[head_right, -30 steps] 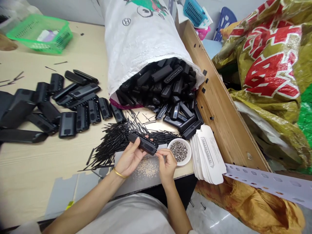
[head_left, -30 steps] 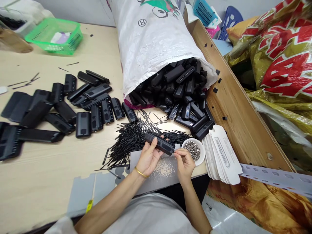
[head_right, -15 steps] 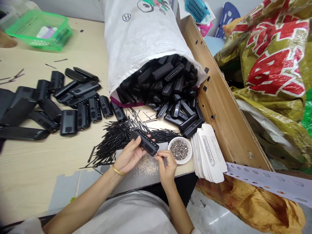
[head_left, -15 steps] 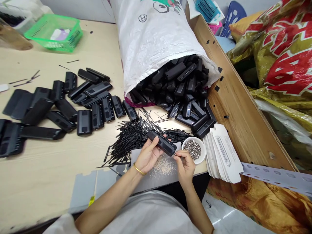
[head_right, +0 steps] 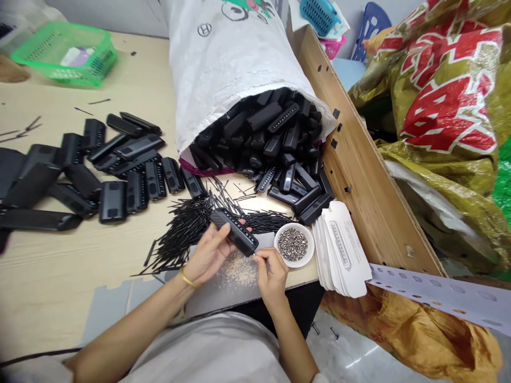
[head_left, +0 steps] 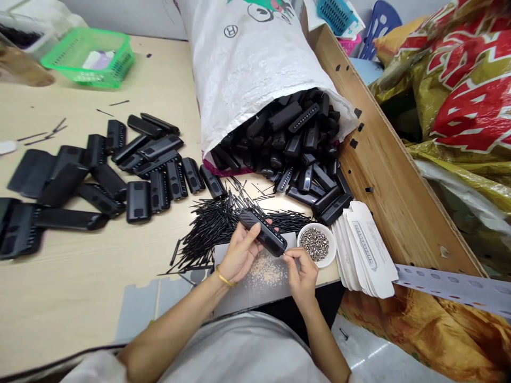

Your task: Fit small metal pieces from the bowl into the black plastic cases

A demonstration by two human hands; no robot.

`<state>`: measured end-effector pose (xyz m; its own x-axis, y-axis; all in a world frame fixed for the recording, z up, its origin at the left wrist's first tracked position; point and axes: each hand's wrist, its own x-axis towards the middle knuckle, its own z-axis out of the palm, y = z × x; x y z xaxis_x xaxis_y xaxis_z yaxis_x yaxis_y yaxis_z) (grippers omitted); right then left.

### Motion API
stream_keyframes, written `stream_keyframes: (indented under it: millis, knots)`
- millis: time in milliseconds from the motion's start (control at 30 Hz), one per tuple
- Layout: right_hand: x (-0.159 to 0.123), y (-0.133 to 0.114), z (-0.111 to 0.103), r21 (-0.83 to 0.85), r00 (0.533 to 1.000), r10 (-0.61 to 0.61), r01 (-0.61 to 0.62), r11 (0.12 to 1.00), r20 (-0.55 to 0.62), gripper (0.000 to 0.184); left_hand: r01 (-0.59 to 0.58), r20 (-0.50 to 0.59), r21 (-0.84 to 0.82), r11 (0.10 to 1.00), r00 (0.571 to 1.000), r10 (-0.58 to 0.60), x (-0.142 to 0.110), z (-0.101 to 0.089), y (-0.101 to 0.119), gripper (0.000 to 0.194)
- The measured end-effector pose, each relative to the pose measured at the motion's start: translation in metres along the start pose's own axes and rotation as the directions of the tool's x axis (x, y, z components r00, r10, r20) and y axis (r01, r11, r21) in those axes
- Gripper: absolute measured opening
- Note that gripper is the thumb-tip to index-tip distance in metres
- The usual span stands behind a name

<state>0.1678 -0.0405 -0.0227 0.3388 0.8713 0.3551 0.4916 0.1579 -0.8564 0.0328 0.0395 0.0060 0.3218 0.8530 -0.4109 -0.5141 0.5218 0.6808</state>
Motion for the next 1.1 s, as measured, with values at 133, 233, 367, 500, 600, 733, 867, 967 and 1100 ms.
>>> stream_keyframes:
  millis: [133, 233, 367, 500, 600, 733, 867, 967, 1100]
  knots:
    - [-0.001, 0.004, -0.016, 0.072, 0.983, 0.085, -0.074, 0.995, -0.161, 0.009, -0.319, 0.309, 0.237, 0.918, 0.92, 0.239, -0.019, -0.01, -0.008, 0.027]
    - [0.005, 0.013, -0.03, -0.042, 0.963, 0.094, -0.108, 0.993, -0.252, 0.01, -0.269, 0.275, 0.378, 0.886, 0.946, 0.171, -0.008, -0.011, -0.019, 0.023]
    - [0.015, 0.031, -0.04, -0.301, 0.99, 0.044, -0.083, 0.95, -0.135, 0.014, -0.052, -0.034, 0.125, 0.991, 0.998, 0.056, 0.02, -0.01, -0.008, 0.038]
    - [0.019, 0.058, -0.039, -0.548, 0.997, 0.076, -0.068, 0.834, -0.008, 0.024, -0.01, -0.062, 0.179, 0.984, 0.998, 0.021, 0.031, -0.018, 0.01, 0.039]
    - [0.02, 0.073, -0.037, -0.644, 0.994, 0.106, -0.056, 0.763, 0.039, 0.028, -0.106, -0.166, 0.364, 0.925, 0.97, 0.176, 0.045, -0.034, 0.028, 0.035]
    - [0.02, 0.078, -0.039, -0.649, 0.99, 0.118, -0.044, 0.76, 0.071, 0.026, -0.154, -0.317, 0.542, 0.826, 0.873, 0.37, 0.074, -0.075, 0.089, 0.038]
    - [0.019, 0.078, -0.039, -0.624, 0.992, 0.109, -0.049, 0.78, 0.057, 0.025, 0.077, -0.189, 0.981, 0.177, 0.55, 0.814, 0.097, -0.093, 0.136, 0.056]
    - [0.019, 0.075, -0.039, -0.539, 0.992, 0.121, -0.116, 0.834, -0.026, 0.023, -0.045, 0.101, 0.995, -0.094, 0.641, 0.76, 0.119, -0.052, 0.113, 0.037]
    - [0.019, 0.063, -0.044, -0.356, 0.96, 0.263, -0.28, 0.892, -0.096, 0.02, -0.092, 0.144, 0.97, -0.224, 0.963, 0.227, 0.15, 0.034, 0.048, 0.043]
